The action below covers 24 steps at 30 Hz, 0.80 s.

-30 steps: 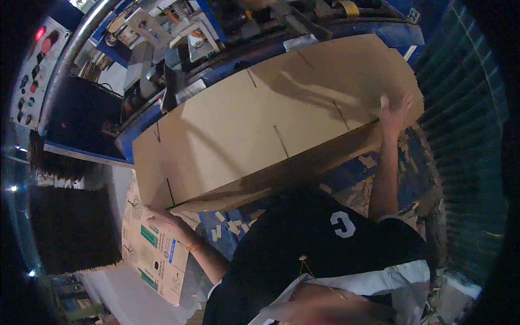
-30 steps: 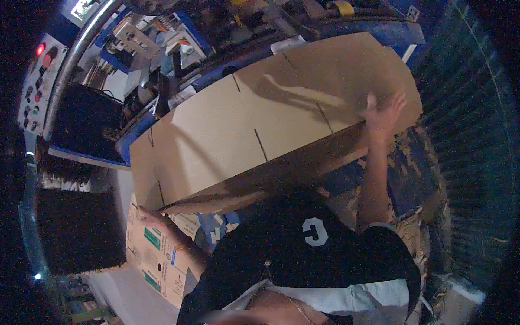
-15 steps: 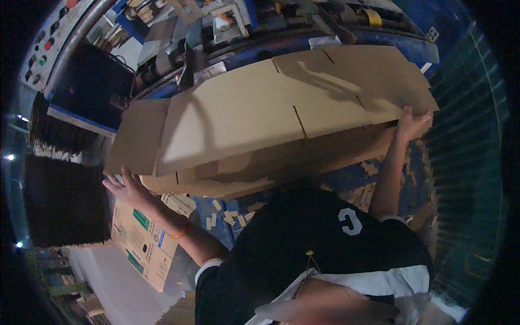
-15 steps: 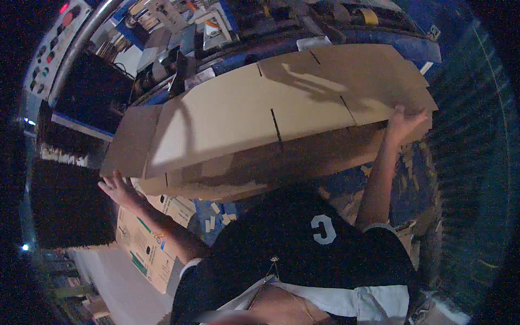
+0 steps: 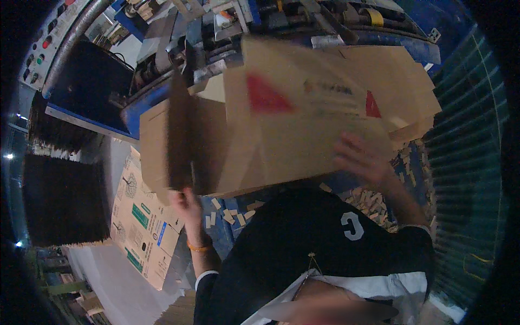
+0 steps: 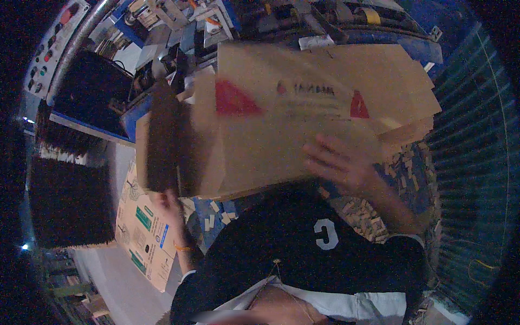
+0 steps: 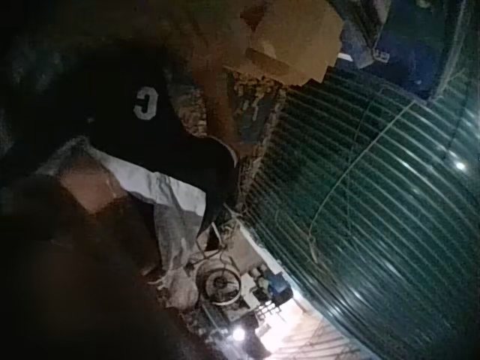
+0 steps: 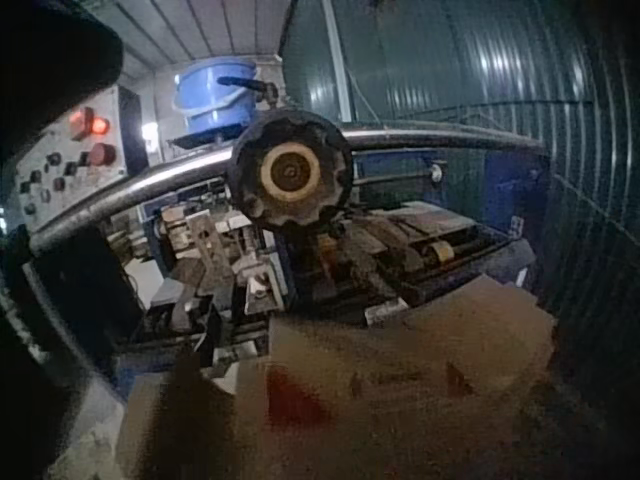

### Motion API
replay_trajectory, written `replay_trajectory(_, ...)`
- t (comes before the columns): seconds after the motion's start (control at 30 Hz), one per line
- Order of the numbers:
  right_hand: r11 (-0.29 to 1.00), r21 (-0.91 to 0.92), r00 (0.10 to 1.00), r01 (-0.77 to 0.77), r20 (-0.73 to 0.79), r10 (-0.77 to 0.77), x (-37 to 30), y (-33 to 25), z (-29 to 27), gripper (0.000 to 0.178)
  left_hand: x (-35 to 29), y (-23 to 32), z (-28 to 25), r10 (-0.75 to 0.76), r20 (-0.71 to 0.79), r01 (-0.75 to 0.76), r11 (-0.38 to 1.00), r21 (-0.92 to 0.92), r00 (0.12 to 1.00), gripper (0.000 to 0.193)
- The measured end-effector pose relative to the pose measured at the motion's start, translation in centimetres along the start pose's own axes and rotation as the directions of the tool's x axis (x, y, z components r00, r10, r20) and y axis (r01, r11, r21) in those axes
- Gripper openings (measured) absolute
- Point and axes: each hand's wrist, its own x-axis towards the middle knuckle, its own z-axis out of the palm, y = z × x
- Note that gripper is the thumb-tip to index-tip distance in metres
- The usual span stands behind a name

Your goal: The person repeatedly folds flat cardboard sheets into box shapes by hand, aligning flaps and creasing edges. The person stacks the folded boxes on a nearby surface. The task is performed continuously without visible tools.

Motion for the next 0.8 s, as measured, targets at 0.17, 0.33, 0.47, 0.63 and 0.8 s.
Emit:
replay_trajectory(0.17, 0.975, -0.147, 0.983, 0.164, -0.061, -0.174, 0.8, -0.3, 3.5, 0.037, 0.2, 2.4, 4.1, 0.518, 0.547, -0.693, 0.701, 0.170, 0.658, 0.056)
replay_trajectory(0.33, 0.965, -0.217, 0.987, 0.148, 0.088, -0.132, 1.7, -0.2, 3.9, 0.039, 1.2, 3.3, 4.2, 0.507, 0.682, -0.788, 0.592, 0.169, 0.527, 0.054)
replay_trajectory(0.47, 0.939, -0.261, 0.974, 0.225, 0.023, -0.227, 3.2, 1.7, 3.5, 0.037, 2.8, 3.4, 3.9, 0.555, 0.650, -0.786, 0.609, 0.109, 0.520, 0.055)
replay_trajectory(0.63, 0.938, -0.303, 0.984, 0.168, -0.011, -0.180, 8.2, 7.9, 4.4, 0.044, 9.1, 3.5, 5.4, 0.656, 0.472, -0.762, 0.646, 0.052, 0.589, 0.054)
replay_trajectory(0.8, 0.952, -0.262, 0.978, 0.161, -0.090, -0.190, 10.8, 13.4, 6.7, 0.049, 15.0, 2.2, 11.4, 0.722, 0.363, -0.792, 0.605, 0.082, 0.589, 0.067)
